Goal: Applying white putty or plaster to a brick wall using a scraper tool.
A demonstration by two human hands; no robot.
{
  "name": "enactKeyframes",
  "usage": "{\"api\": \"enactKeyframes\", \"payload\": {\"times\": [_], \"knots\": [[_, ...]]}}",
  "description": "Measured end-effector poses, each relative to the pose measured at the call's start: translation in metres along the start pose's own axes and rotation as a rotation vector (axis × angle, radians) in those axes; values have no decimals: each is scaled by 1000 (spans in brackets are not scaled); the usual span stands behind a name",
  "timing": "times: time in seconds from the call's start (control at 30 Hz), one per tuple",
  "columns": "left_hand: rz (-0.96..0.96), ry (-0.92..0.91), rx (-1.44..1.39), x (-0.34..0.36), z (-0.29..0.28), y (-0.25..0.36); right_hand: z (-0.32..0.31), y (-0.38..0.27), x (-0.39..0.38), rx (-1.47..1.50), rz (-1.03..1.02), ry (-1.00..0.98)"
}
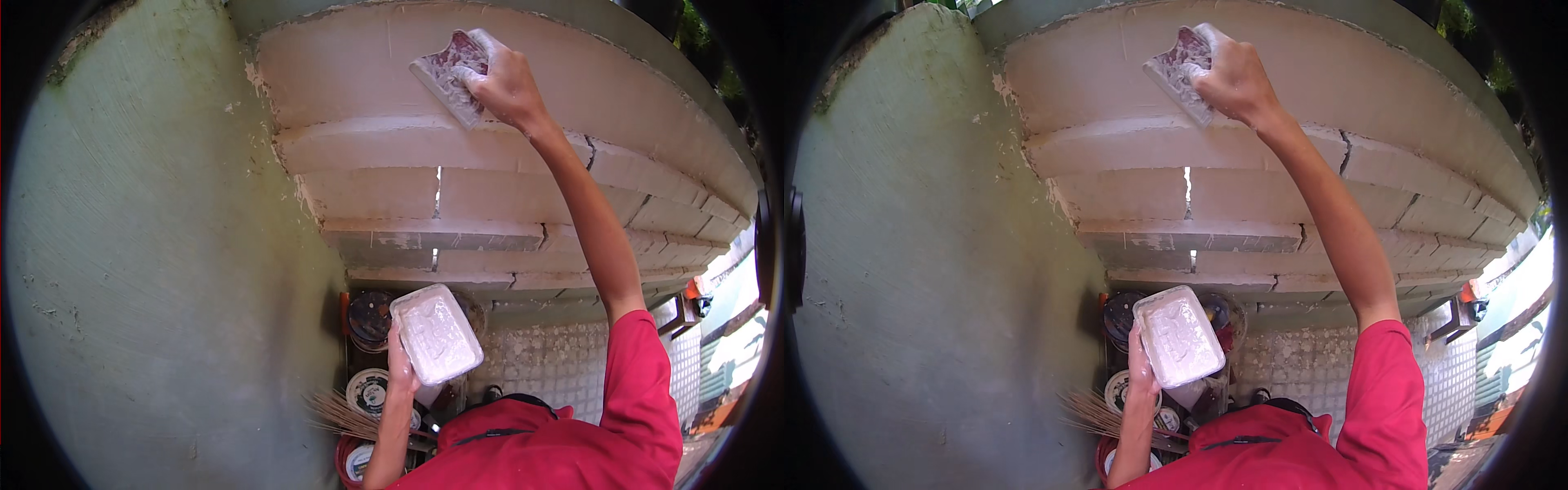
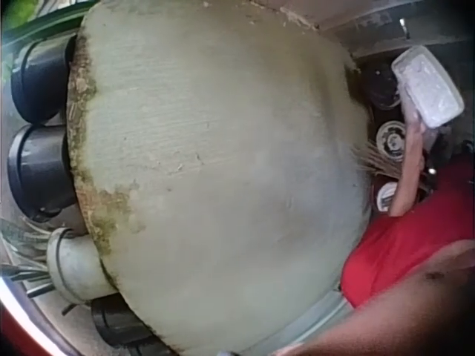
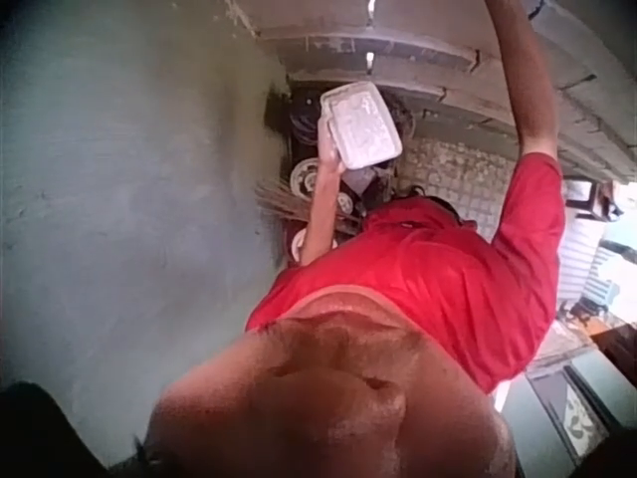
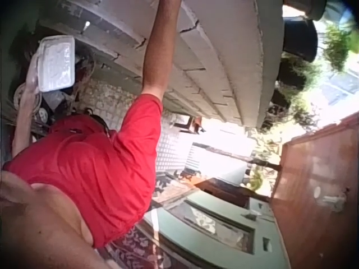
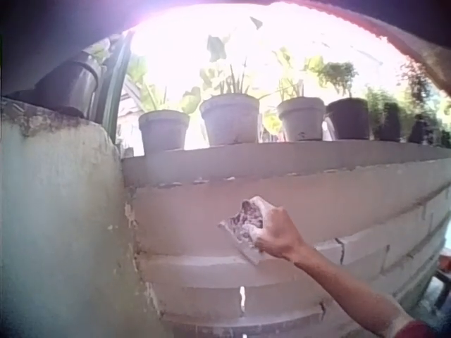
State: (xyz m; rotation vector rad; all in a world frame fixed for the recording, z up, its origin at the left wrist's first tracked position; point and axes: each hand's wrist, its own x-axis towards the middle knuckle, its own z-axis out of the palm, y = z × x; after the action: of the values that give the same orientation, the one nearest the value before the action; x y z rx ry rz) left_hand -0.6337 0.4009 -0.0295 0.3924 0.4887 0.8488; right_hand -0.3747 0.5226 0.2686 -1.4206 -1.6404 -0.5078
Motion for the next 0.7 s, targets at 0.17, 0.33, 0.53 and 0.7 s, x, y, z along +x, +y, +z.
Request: {"api": "enactKeyframes", "payload": {"times": [0.17,0.33,0.53,0.7], "knots": [[1,18,10,3,-4,-1,11,11,-31,205,-49,238],[19,32,30,3,-7,1,-22,-10,-46,607,532,-218],[47,6,36,4,-9,1,-40,-1,-55,1182,517,-491],[26,-14,-6,4,-3,0,-45,-20,-35,402,255,-350]]}}
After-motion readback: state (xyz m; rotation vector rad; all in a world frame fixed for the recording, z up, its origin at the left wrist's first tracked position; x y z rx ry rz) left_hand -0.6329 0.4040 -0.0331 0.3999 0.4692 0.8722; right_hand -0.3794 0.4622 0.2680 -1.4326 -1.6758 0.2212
